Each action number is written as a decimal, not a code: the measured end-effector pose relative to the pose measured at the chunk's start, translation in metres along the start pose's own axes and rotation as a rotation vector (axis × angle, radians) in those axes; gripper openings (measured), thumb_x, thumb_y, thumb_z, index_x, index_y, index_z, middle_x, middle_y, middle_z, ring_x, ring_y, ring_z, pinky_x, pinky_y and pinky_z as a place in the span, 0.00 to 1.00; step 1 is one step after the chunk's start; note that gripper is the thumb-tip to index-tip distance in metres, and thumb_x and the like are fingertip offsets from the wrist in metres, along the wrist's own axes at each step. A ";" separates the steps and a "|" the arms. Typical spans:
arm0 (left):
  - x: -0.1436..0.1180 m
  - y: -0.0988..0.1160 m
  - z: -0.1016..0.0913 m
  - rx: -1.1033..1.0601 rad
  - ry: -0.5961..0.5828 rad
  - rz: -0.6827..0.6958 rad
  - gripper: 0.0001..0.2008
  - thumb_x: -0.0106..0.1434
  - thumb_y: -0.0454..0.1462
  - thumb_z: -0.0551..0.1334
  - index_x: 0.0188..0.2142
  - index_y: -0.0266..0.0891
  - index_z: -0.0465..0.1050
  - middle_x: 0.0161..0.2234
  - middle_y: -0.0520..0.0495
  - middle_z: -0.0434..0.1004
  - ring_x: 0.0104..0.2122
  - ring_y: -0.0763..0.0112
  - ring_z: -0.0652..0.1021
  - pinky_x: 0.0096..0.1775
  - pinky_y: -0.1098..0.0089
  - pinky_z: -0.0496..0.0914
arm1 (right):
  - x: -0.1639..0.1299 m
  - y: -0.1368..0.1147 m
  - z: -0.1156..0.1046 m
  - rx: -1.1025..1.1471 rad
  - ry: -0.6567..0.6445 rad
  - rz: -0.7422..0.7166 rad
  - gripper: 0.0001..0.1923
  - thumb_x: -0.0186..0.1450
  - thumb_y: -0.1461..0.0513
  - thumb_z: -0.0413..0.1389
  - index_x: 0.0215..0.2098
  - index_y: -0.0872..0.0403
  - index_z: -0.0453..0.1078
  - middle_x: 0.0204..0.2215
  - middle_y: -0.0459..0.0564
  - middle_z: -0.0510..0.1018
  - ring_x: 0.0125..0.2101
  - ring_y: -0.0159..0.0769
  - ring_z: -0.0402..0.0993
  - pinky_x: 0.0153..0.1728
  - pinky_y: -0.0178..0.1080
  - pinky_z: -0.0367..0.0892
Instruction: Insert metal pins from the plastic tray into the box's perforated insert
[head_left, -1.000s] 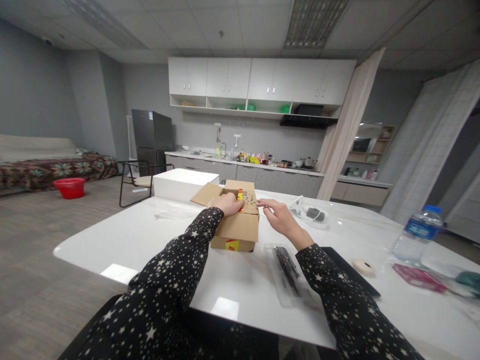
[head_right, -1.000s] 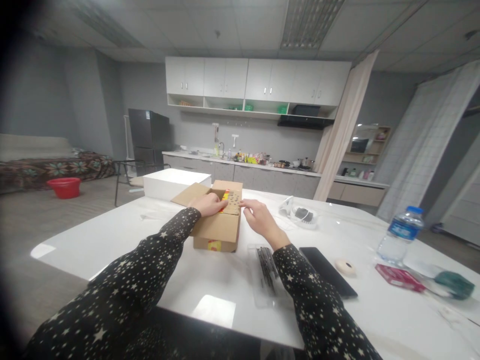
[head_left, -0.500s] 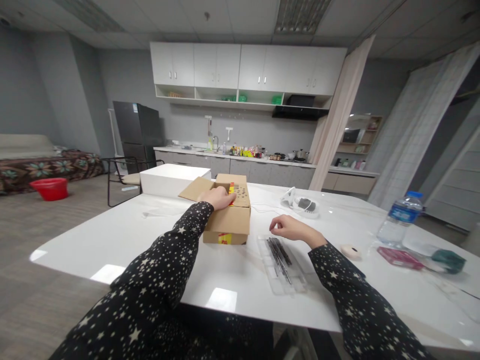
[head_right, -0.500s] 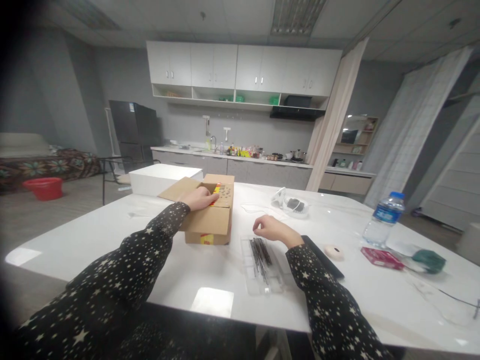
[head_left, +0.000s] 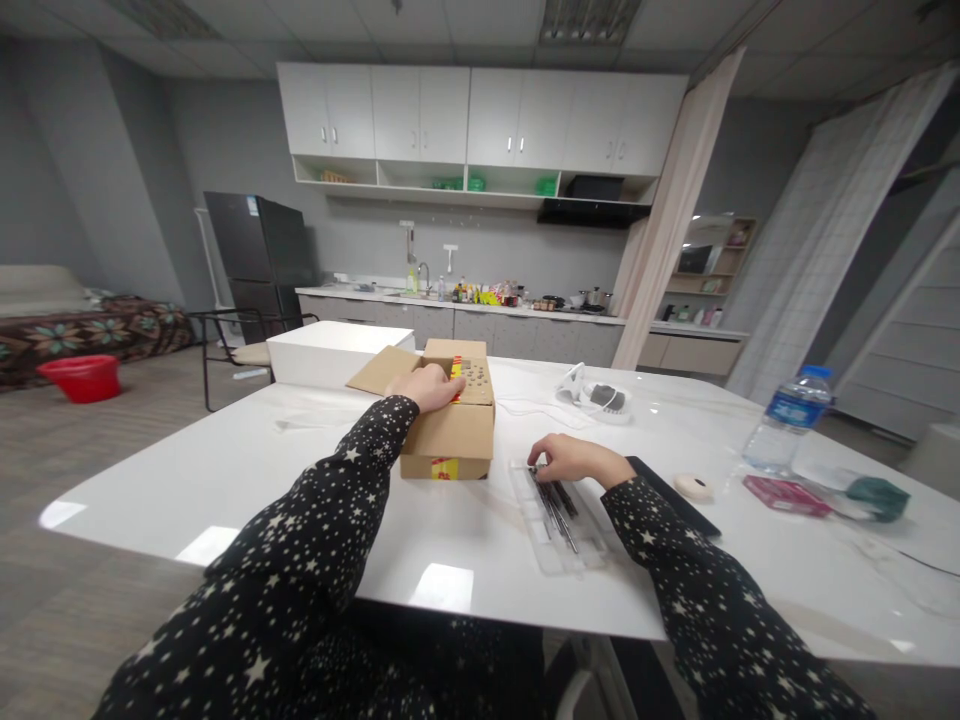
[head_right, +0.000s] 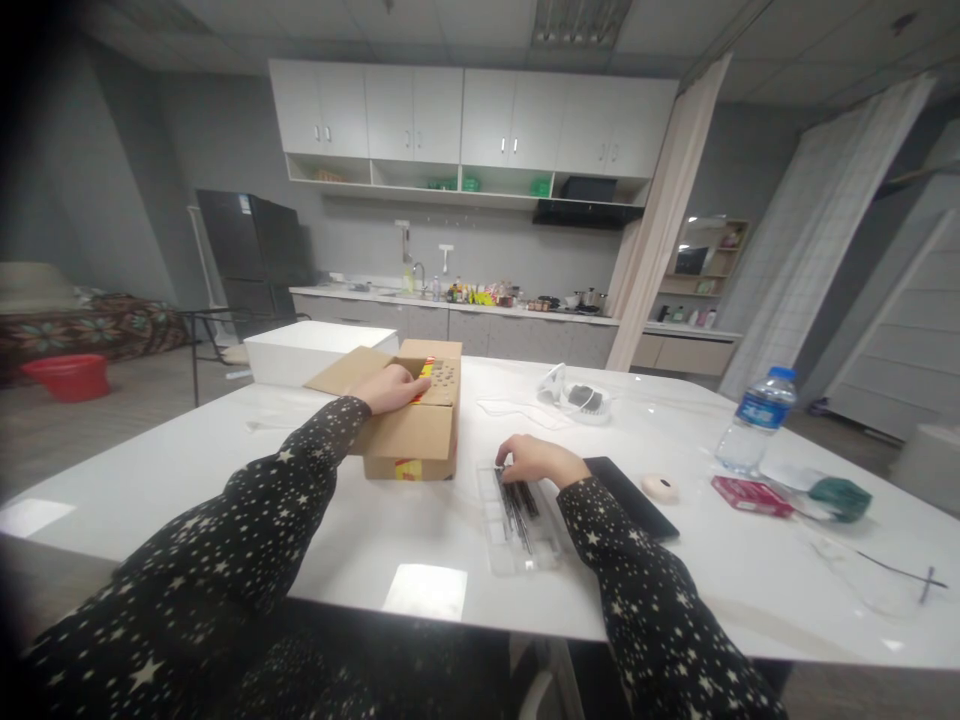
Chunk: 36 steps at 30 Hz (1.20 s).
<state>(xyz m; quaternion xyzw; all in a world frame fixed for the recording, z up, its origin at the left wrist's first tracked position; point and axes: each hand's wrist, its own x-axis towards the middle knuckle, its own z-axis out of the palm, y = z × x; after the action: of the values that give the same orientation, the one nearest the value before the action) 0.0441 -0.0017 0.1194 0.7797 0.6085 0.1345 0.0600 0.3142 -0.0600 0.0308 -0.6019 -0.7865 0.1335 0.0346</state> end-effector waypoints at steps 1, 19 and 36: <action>0.000 0.000 0.000 0.000 -0.001 -0.001 0.32 0.62 0.62 0.49 0.37 0.41 0.80 0.51 0.37 0.80 0.51 0.46 0.79 0.54 0.53 0.69 | 0.000 0.000 0.000 0.008 -0.003 0.000 0.20 0.54 0.62 0.62 0.46 0.52 0.81 0.35 0.51 0.82 0.33 0.41 0.77 0.35 0.38 0.69; -0.002 0.000 -0.002 0.012 -0.004 -0.003 0.32 0.63 0.61 0.49 0.37 0.41 0.80 0.52 0.38 0.80 0.51 0.47 0.79 0.53 0.53 0.70 | 0.001 -0.003 0.002 -0.021 -0.036 0.058 0.20 0.52 0.63 0.61 0.44 0.54 0.76 0.38 0.52 0.80 0.32 0.39 0.75 0.29 0.36 0.65; 0.001 -0.003 0.001 -0.003 0.008 0.008 0.32 0.63 0.61 0.49 0.40 0.40 0.79 0.51 0.36 0.81 0.50 0.48 0.79 0.52 0.55 0.71 | 0.004 -0.001 0.001 0.202 0.118 -0.123 0.11 0.54 0.67 0.57 0.37 0.54 0.67 0.32 0.46 0.74 0.31 0.34 0.69 0.31 0.35 0.62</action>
<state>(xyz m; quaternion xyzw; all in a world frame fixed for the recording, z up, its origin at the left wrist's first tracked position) 0.0421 -0.0002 0.1175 0.7815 0.6054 0.1390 0.0582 0.3119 -0.0565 0.0293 -0.5526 -0.8012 0.1742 0.1493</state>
